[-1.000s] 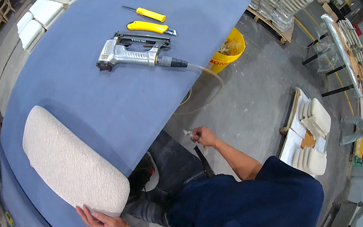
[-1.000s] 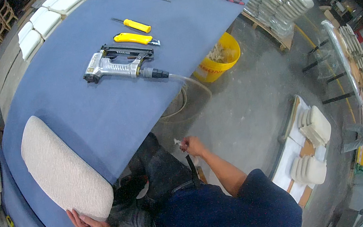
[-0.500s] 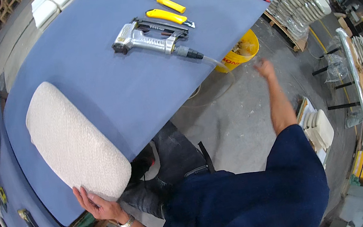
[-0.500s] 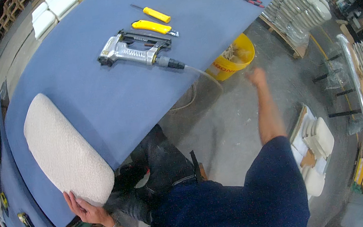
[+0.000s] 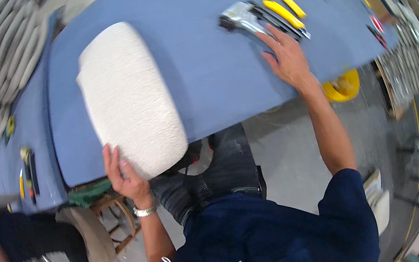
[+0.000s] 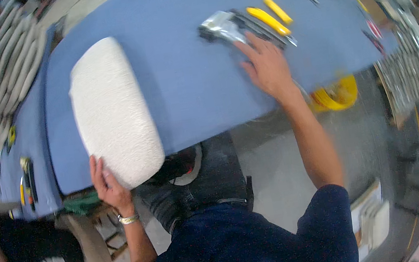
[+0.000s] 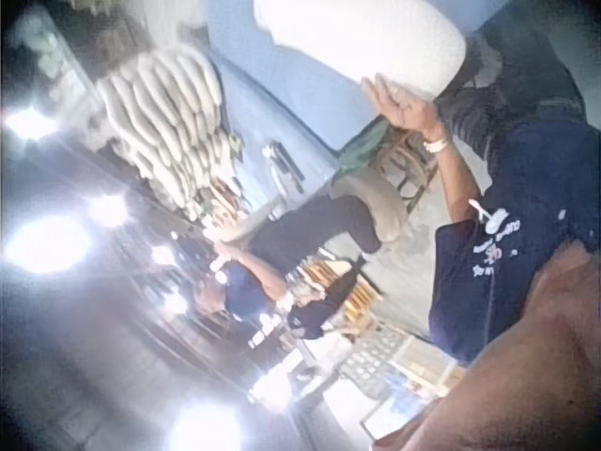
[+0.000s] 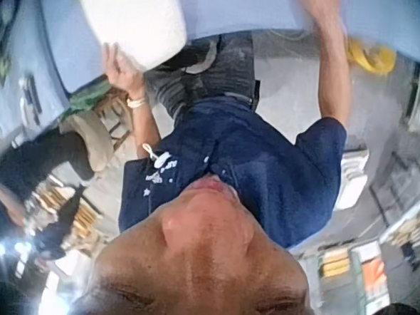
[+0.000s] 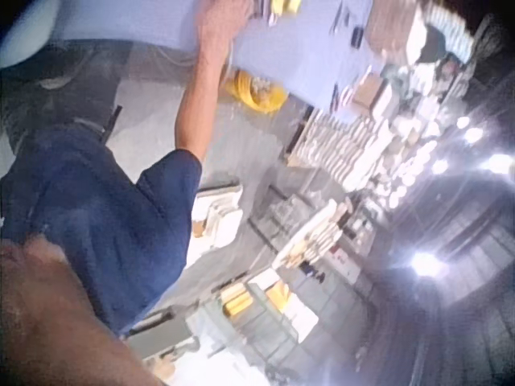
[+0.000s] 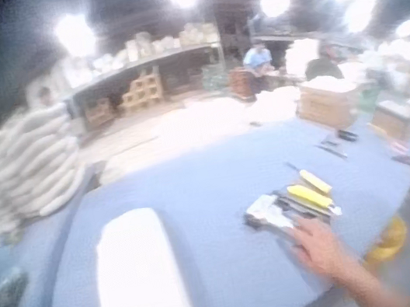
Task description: The person folds a white fabric cover over a foam cushion, uses a pneumatic staple gun to secure the fabric along the edges, and trims excess fabric with a utility knife. The finished cushion is placed on a stack of similar cushions.
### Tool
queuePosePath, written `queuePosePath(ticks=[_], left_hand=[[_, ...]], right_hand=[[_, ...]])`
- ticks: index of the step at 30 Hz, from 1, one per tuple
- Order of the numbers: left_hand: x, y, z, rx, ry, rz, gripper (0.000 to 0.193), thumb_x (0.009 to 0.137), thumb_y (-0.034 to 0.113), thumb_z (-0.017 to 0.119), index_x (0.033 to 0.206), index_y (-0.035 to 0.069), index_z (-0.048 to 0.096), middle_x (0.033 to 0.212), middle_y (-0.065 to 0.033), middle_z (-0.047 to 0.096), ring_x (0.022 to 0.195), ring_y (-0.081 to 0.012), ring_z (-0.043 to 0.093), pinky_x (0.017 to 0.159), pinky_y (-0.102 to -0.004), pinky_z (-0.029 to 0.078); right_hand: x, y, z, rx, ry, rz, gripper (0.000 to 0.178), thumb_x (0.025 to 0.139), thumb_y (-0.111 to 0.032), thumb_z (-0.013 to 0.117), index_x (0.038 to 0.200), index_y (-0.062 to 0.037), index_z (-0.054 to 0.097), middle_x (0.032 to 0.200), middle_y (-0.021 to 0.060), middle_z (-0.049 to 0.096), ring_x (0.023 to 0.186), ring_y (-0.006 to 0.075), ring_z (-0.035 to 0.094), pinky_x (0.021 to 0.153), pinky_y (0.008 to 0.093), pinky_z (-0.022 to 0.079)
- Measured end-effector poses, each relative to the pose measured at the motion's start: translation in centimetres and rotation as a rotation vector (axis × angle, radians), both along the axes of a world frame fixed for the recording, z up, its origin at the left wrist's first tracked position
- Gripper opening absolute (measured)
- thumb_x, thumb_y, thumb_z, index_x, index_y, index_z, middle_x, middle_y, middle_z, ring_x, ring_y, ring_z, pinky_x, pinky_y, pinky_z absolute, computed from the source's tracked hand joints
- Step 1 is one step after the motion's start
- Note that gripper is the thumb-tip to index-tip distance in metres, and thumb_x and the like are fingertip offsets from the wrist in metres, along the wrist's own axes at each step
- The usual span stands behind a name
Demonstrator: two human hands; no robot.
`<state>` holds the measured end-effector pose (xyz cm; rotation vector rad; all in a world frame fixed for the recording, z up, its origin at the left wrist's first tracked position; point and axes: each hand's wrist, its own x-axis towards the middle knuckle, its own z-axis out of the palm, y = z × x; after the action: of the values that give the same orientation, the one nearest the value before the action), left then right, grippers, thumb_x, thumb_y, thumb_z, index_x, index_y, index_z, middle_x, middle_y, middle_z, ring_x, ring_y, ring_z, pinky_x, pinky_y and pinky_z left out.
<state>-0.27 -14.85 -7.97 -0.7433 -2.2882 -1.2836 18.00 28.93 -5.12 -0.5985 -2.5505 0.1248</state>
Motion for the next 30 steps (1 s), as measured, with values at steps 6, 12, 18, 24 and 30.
queuePosePath(ticks=[6,12,18,24,30], left_hand=[[-0.1,0.5,0.2,0.010,0.005,0.014,0.032,0.093,0.003,0.059,0.121,0.002,0.072,0.142,-0.0188,0.059,0.138,-0.0336,0.050,0.116,-0.0438,0.037],[-0.1,0.3,4.0,-0.373,-0.070,-0.097,0.050,0.096,0.025,0.066,0.143,0.009,0.057,0.158,-0.0213,0.039,0.149,-0.0388,0.032,0.119,-0.0520,0.029],[-8.1,5.0,6.2,-0.805,-0.007,-0.175,0.077,0.100,0.062,0.047,0.159,0.016,0.032,0.167,-0.0216,0.017,0.155,-0.0398,0.012,0.123,-0.0589,0.015],[-15.7,11.2,7.2,-0.856,-0.079,-0.230,0.080,0.099,0.071,0.033,0.160,0.020,0.031,0.168,-0.0203,0.017,0.156,-0.0368,0.010,0.124,-0.0592,0.011],[-19.7,15.7,8.3,-0.913,-0.165,-0.215,0.079,0.099,0.072,0.032,0.160,0.021,0.031,0.168,-0.0182,0.018,0.156,-0.0350,0.012,0.124,-0.0590,0.010]], right_hand=[[-2.8,5.1,-2.4,0.086,-0.110,-0.121,0.054,0.097,-0.013,0.059,0.148,-0.0268,0.051,0.144,0.0149,0.057,0.124,0.0372,0.057,0.106,0.0459,0.044],[-5.1,8.4,-2.6,0.191,-0.110,-0.335,0.050,0.098,-0.017,0.057,0.147,-0.0196,0.053,0.147,0.0158,0.054,0.130,0.0349,0.054,0.109,0.0461,0.043],[-9.0,0.9,-3.4,-0.167,0.041,-0.024,0.044,0.100,-0.021,0.057,0.142,-0.0079,0.057,0.152,0.0211,0.048,0.140,0.0379,0.046,0.119,0.0462,0.033],[-12.3,-1.5,-2.9,-0.104,-0.221,-0.014,0.052,0.104,-0.035,0.046,0.149,-0.0087,0.049,0.158,0.0204,0.039,0.149,0.0354,0.032,0.123,0.0521,0.020],[-18.5,-2.4,-2.6,-0.043,-0.262,-0.017,0.059,0.104,-0.044,0.042,0.153,-0.0096,0.043,0.160,0.0194,0.036,0.151,0.0337,0.028,0.124,0.0545,0.018]])
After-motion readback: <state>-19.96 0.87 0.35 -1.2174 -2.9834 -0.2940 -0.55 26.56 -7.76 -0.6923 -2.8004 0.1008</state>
